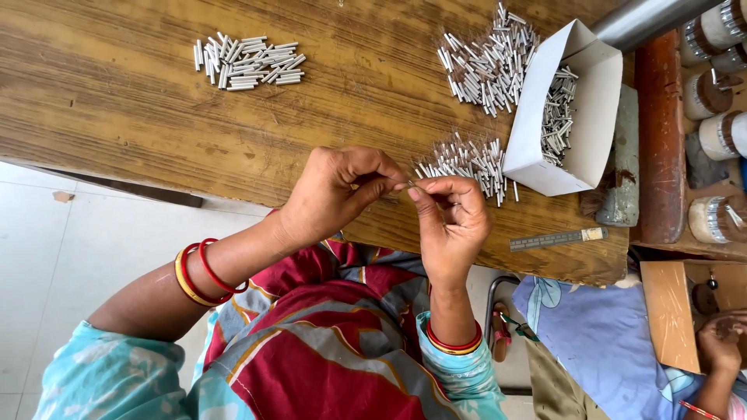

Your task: The person sorts and assembles small cylindrical metal parts at a workbench.

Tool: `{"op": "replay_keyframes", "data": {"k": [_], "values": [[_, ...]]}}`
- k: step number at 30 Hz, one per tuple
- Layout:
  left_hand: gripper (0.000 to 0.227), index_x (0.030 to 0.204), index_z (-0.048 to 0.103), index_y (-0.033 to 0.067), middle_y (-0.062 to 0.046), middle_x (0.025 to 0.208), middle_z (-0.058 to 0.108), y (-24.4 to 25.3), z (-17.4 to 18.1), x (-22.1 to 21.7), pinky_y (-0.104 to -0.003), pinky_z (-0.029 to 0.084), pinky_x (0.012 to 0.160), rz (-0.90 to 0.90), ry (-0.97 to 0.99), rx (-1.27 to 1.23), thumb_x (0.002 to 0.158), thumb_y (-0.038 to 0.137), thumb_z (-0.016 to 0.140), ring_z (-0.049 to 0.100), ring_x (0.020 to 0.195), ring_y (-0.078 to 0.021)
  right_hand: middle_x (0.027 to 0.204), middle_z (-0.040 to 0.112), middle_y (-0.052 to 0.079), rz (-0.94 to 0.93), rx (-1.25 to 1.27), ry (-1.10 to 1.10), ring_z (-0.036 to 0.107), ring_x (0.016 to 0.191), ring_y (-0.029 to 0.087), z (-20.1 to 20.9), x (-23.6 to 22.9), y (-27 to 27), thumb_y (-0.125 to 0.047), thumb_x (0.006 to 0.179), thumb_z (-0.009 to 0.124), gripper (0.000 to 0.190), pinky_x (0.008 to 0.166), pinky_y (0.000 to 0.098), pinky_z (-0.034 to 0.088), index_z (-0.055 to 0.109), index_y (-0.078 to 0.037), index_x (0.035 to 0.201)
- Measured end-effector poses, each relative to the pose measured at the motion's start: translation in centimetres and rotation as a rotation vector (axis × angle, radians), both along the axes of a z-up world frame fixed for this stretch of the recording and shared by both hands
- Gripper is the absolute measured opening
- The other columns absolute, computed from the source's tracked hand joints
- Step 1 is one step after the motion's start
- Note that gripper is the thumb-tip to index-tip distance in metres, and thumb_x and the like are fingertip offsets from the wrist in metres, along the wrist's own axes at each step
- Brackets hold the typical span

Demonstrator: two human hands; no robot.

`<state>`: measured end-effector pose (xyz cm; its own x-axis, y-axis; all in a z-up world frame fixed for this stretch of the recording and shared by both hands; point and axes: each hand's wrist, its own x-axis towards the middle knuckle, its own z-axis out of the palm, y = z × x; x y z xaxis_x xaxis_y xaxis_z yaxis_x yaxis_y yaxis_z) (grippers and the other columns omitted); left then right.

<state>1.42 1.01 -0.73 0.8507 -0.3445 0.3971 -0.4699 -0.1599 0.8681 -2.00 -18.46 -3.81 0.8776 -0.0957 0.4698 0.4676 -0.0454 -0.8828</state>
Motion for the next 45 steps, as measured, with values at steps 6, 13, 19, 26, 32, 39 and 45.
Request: {"op": "replay_keyframes", "data": {"k": [6, 13, 19, 26, 32, 39, 45], "values": [[0.036, 0.132, 0.067, 0.0093, -0.012, 0.122, 0.072, -0.8, 1.2, -1.6, -0.031, 0.062, 0.092, 0.064, -0.068, -0.053, 0.098, 0.002, 0.073, 0.077, 0.107, -0.0231, 0.104, 0.072, 0.009, 0.005, 0.153, 0.079, 0.069, 0.095, 0.011, -0.5, 0.4, -0.4, 0.008, 0.096, 0.075, 0.025, 0.087, 0.0225, 0.056, 0.057, -0.003, 0.108], [0.086, 0.162, 0.035, 0.0143, -0.026, 0.16, 0.036, -1.0, 1.2, -1.7, -0.049, 0.043, 0.12, 0.029, -0.303, 0.217, 0.081, -0.007, 0.058, 0.048, 0.144, -0.043, 0.105, 0.072, 0.008, 0.006, 0.228, 0.085, 0.068, 0.093, 0.011, -0.2, 0.9, -0.8, 0.007, 0.098, 0.075, 0.026, 0.085, 0.0224, 0.055, 0.056, -0.004, 0.112], [0.059, 0.145, 0.051, 0.0057, -0.02, 0.139, 0.054, 0.3, -0.1, 0.0, -0.047, 0.043, 0.11, 0.018, -0.222, 0.42, 0.09, 0.017, 0.071, 0.054, 0.127, -0.0407, 0.108, 0.072, 0.008, -0.336, -0.304, -0.003, 0.069, 0.097, 0.013, 0.9, 2.3, -3.4, 0.005, 0.1, 0.075, 0.022, 0.089, 0.0259, 0.057, 0.063, -0.001, 0.118], [0.027, 0.115, 0.072, 0.0106, -0.011, 0.115, 0.066, -0.6, -1.7, -0.9, -0.042, 0.049, 0.098, -0.015, -0.164, 0.644, 0.091, 0.021, 0.07, 0.059, 0.107, -0.0321, 0.107, 0.071, 0.008, -0.179, -0.536, 0.006, 0.069, 0.095, 0.018, 2.0, 0.0, -1.7, -0.001, 0.098, 0.078, 0.018, 0.085, 0.0306, 0.056, 0.073, -0.004, 0.115], [0.044, 0.129, 0.067, 0.0008, -0.015, 0.125, 0.062, 1.5, -1.6, -2.9, -0.044, 0.048, 0.101, 0.114, -0.298, 0.605, 0.086, 0.009, 0.064, 0.058, 0.113, -0.0341, 0.104, 0.068, 0.008, -0.055, -0.733, 0.051, 0.069, 0.09, 0.021, 0.9, -0.4, -0.1, -0.005, 0.088, 0.084, 0.021, 0.077, 0.032, 0.055, 0.077, -0.007, 0.108], [0.053, 0.156, 0.047, 0.008, -0.017, 0.161, 0.045, 1.0, -0.6, -4.1, -0.037, 0.04, 0.124, 0.143, 0.096, 0.125, 0.105, 0.019, 0.049, 0.047, 0.15, -0.033, 0.137, 0.062, 0.008, 0.105, -0.103, 0.167, 0.062, 0.12, 0.017, -1.1, 0.2, -0.4, -0.034, 0.11, 0.06, 0.04, 0.107, 0.033, 0.051, 0.06, -0.013, 0.143], [0.077, 0.172, 0.009, 0.0087, -0.01, 0.179, 0.016, -4.5, -4.3, -2.6, -0.038, 0.009, 0.138, -0.015, 0.382, -0.773, 0.113, 0.049, 0.038, 0.014, 0.169, -0.0241, 0.163, 0.041, 0.014, 0.261, 0.398, 0.266, 0.039, 0.152, 0.024, -1.6, 1.6, 1.9, -0.067, 0.111, 0.028, 0.083, 0.132, 0.0387, 0.026, 0.024, -0.007, 0.167]]}}
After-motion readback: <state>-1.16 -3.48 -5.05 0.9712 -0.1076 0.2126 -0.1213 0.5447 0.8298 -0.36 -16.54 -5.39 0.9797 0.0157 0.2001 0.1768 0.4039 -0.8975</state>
